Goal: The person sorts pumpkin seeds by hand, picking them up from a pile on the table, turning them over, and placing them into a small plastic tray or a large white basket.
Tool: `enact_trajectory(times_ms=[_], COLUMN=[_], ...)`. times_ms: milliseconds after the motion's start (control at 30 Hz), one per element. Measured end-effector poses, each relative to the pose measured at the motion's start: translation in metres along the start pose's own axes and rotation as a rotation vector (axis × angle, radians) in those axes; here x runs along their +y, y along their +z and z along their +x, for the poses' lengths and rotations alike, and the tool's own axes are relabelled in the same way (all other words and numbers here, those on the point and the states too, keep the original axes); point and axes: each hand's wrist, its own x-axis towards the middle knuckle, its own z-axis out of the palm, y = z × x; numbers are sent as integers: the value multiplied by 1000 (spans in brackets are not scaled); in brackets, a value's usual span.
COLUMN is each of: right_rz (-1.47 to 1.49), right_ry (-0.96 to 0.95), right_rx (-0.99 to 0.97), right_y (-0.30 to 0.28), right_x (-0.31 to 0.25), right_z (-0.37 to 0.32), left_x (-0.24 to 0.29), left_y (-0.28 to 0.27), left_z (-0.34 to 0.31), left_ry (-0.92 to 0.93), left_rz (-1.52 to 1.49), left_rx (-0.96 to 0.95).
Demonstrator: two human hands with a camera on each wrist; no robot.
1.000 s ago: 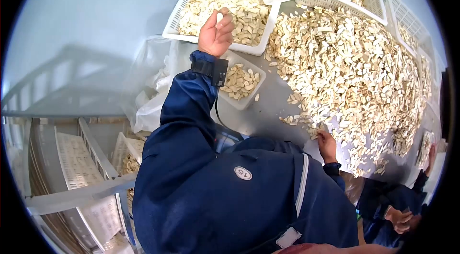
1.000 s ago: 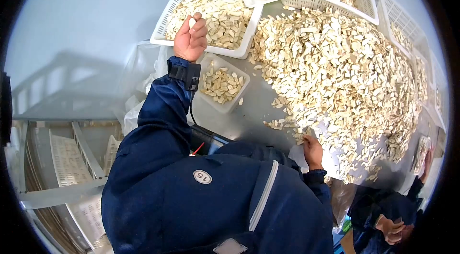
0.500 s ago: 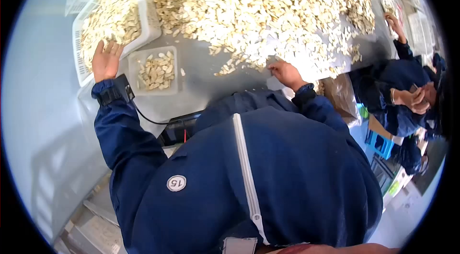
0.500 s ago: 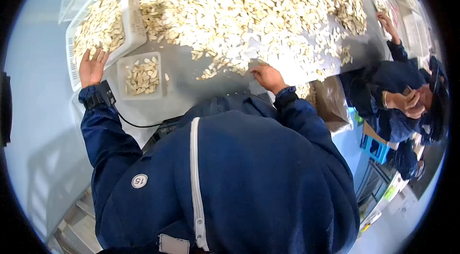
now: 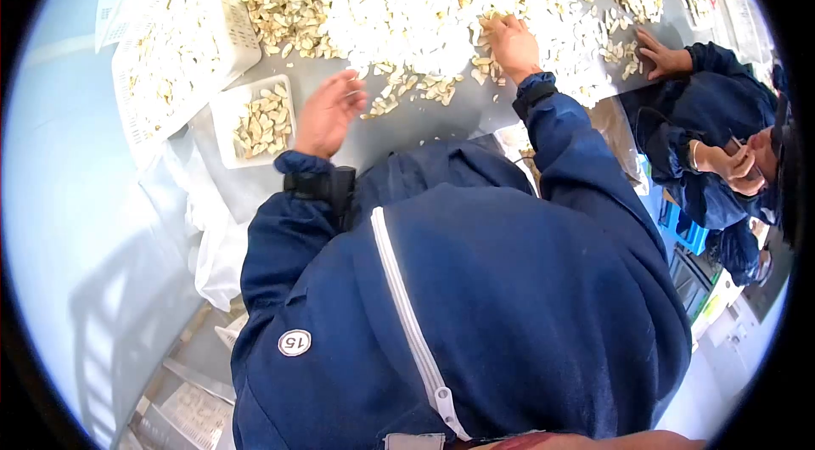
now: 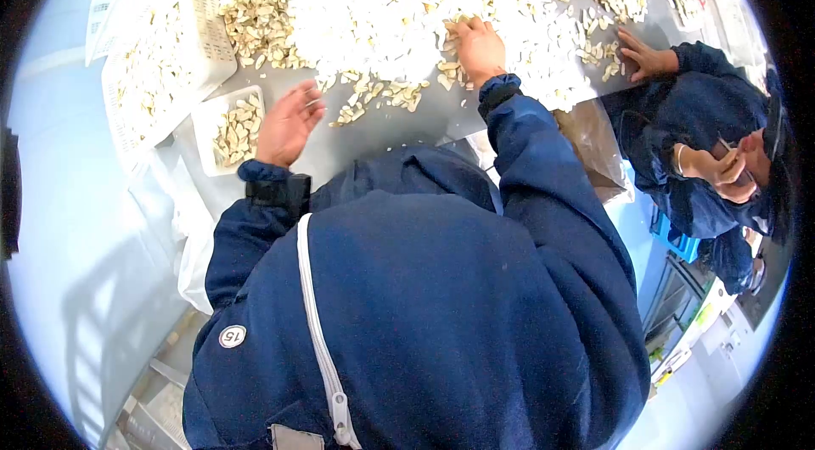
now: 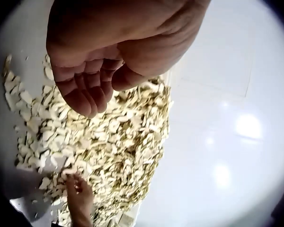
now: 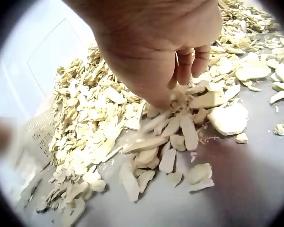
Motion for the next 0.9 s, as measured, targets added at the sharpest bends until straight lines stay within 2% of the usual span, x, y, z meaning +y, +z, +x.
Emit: enact_trajectory(times_ms=[133, 267, 300, 400, 533, 633, 733, 767, 900], right_rz=[200, 623, 624, 851, 502, 480, 417, 329, 176], right_ry=[81, 400, 323, 283, 165, 284, 105, 51, -91], right_rx=[104, -124, -98, -85, -15, -85, -87, -12, -15], right_y=[-5, -15, -10, 5, 6, 2, -4, 4, 12], right_x=[7, 11, 16, 26, 32, 30, 7, 0, -9], right_z=[-8, -17, -20, -23, -28, -25, -23, -23, -10], left_x=[-20, -30, -31, -34, -35, -38, -39, -39, -37], left_y=[31, 44, 47, 55, 64, 64, 62, 60, 58], left_z=[7, 11, 13, 16, 20, 21, 19, 18, 13], left_ry=[-118, -148, -156, -183, -203, -205, -201, -197, -176], left_rz=[13, 13, 13, 21, 43, 49, 46, 43, 52], left_rx=[-87, -113, -110, -98, -85, -58, -41, -36, -46])
